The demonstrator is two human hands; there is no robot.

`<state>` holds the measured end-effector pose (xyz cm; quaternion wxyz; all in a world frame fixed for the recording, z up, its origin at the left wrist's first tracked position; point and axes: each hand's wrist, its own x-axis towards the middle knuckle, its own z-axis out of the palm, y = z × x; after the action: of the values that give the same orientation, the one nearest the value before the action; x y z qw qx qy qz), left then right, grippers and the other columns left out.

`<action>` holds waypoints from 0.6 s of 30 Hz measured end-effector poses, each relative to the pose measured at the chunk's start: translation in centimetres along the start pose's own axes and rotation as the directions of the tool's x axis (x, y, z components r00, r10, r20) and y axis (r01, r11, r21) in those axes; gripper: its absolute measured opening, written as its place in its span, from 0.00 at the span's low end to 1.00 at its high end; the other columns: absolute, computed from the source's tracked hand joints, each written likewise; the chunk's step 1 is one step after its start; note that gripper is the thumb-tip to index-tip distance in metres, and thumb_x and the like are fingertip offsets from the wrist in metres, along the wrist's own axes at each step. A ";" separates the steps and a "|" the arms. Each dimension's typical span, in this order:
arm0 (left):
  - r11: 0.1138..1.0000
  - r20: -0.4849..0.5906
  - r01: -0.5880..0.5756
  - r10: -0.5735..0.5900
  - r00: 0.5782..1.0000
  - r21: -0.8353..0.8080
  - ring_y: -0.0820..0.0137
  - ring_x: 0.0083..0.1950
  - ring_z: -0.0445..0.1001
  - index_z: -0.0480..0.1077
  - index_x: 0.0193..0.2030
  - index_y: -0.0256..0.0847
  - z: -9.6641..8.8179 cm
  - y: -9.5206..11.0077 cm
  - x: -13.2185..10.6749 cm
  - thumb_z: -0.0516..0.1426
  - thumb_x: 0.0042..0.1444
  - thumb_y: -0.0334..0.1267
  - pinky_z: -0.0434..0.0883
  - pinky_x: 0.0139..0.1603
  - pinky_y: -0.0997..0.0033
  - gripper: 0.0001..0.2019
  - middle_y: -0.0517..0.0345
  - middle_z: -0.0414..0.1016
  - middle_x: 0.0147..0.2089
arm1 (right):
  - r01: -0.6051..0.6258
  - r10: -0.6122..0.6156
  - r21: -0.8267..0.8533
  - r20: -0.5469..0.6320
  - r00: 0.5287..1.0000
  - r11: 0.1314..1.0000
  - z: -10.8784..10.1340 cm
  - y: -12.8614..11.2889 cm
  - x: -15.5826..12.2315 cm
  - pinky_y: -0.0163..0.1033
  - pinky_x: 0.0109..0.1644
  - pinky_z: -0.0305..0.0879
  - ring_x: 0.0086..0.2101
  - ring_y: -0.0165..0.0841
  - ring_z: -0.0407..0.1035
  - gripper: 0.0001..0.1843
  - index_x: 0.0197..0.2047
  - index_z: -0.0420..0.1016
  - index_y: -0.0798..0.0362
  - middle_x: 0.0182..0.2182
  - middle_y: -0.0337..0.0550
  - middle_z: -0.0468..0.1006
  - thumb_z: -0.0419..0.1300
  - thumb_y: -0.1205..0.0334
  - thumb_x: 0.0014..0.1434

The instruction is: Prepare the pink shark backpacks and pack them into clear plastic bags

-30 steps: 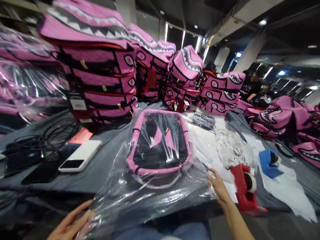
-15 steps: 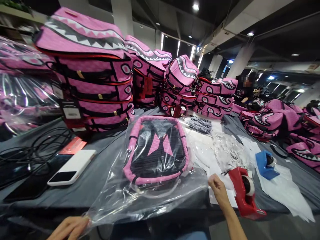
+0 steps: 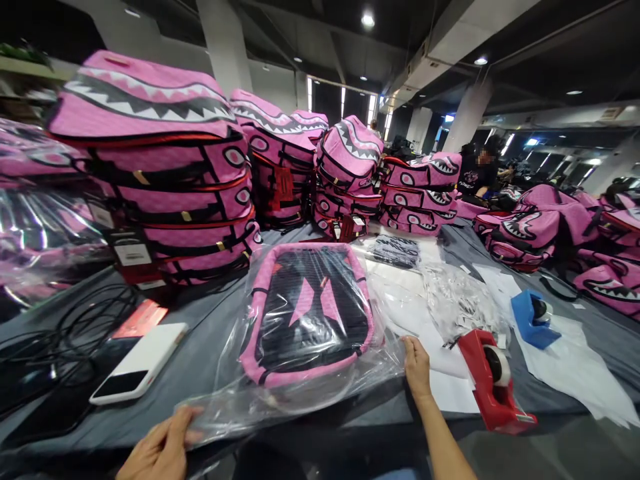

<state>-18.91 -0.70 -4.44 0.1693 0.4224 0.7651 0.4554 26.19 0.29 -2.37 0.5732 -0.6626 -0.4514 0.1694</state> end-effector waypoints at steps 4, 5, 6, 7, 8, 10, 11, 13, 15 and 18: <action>0.829 -0.103 -0.509 0.542 0.834 0.232 0.47 0.52 0.75 0.75 0.50 0.36 0.7 4.9 0.0 0.46 0.66 0.59 0.66 0.56 0.44 0.29 0.38 0.80 0.47 | 0.013 -0.012 -0.020 0.026 1.000 1.000 -0.3 -0.1 0.1 0.40 0.42 0.67 0.35 0.39 0.69 0.30 0.38 0.76 0.52 0.32 0.44 0.77 0.51 0.33 0.63; 0.712 -0.066 -0.656 0.689 0.722 0.251 0.47 0.54 0.74 0.73 0.54 0.36 1.2 6.3 -0.4 0.45 0.68 0.57 0.63 0.59 0.44 0.28 0.38 0.80 0.49 | 0.014 -0.013 -0.028 0.037 0.999 1.000 -0.4 0.0 0.1 0.40 0.40 0.67 0.34 0.38 0.69 0.30 0.39 0.76 0.52 0.31 0.43 0.76 0.50 0.33 0.64; 0.577 -0.005 -0.783 0.805 0.593 0.233 0.50 0.54 0.74 0.72 0.54 0.38 1.7 7.6 -1.0 0.46 0.69 0.55 0.60 0.62 0.46 0.25 0.41 0.80 0.48 | 0.014 -0.013 -0.033 0.045 0.999 0.999 -0.4 0.0 0.0 0.39 0.38 0.66 0.33 0.38 0.68 0.29 0.39 0.75 0.52 0.29 0.42 0.75 0.50 0.34 0.65; 0.451 0.053 -0.871 0.882 0.469 0.195 0.53 0.53 0.75 0.72 0.52 0.40 2.2 8.9 -1.7 0.48 0.69 0.54 0.57 0.64 0.48 0.22 0.46 0.81 0.46 | 0.012 -0.011 -0.035 0.049 0.999 0.999 -0.5 0.1 0.0 0.38 0.36 0.65 0.32 0.37 0.67 0.29 0.40 0.75 0.52 0.28 0.41 0.73 0.49 0.34 0.65; 0.357 0.097 -0.920 0.922 0.375 0.163 0.56 0.51 0.75 0.72 0.49 0.42 2.8 9.9 -2.3 0.50 0.69 0.54 0.55 0.65 0.49 0.19 0.49 0.81 0.43 | 0.009 -0.007 -0.033 0.049 0.999 0.999 -0.5 0.2 0.0 0.37 0.35 0.64 0.31 0.36 0.67 0.29 0.40 0.75 0.52 0.27 0.40 0.72 0.49 0.34 0.66; 0.281 0.140 -0.949 0.944 0.300 0.141 0.58 0.47 0.74 0.72 0.42 0.43 3.6 11.4 -3.3 0.53 0.66 0.57 0.53 0.65 0.51 0.19 0.53 0.79 0.39 | -0.001 0.002 -0.023 0.048 0.999 1.000 -0.4 0.4 0.0 0.37 0.33 0.63 0.30 0.36 0.66 0.29 0.41 0.75 0.52 0.26 0.38 0.70 0.48 0.34 0.66; 0.284 0.155 -0.948 0.940 0.305 0.143 0.59 0.47 0.74 0.71 0.39 0.43 3.9 11.7 -3.6 0.55 0.64 0.58 0.53 0.64 0.51 0.19 0.53 0.78 0.39 | -0.007 0.008 -0.018 0.049 0.999 1.000 -0.4 0.5 0.0 0.37 0.32 0.63 0.29 0.36 0.65 0.29 0.41 0.75 0.52 0.25 0.38 0.70 0.48 0.34 0.66; 0.314 0.205 -0.938 0.918 0.339 0.147 0.57 0.48 0.72 0.71 0.36 0.44 4.1 11.8 -4.0 0.59 0.60 0.59 0.54 0.62 0.51 0.19 0.53 0.77 0.40 | -0.018 0.018 -0.011 0.054 0.998 1.000 -0.4 0.7 0.1 0.37 0.32 0.62 0.28 0.36 0.65 0.30 0.41 0.75 0.52 0.24 0.37 0.69 0.49 0.33 0.66; 0.349 0.240 -0.926 0.896 0.375 0.144 0.56 0.48 0.72 0.71 0.36 0.44 3.9 11.5 -4.2 0.60 0.58 0.59 0.55 0.59 0.52 0.19 0.53 0.77 0.42 | -0.025 0.025 -0.005 0.063 0.998 1.000 -0.3 0.8 0.2 0.37 0.32 0.62 0.28 0.36 0.64 0.30 0.41 0.75 0.52 0.23 0.37 0.68 0.49 0.33 0.65; 0.417 0.273 -0.901 0.859 0.433 0.118 0.58 0.47 0.72 0.72 0.36 0.44 3.4 11.0 -4.4 0.58 0.63 0.56 0.56 0.54 0.54 0.17 0.52 0.77 0.43 | -0.029 0.028 0.012 0.062 0.998 1.000 -0.2 0.9 0.3 0.37 0.32 0.63 0.28 0.35 0.64 0.30 0.41 0.75 0.52 0.23 0.37 0.67 0.49 0.32 0.65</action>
<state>-8.73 0.13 2.45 -0.0843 0.8157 0.4607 0.3395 26.85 0.46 -3.08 0.5607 -0.6599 -0.4582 0.2007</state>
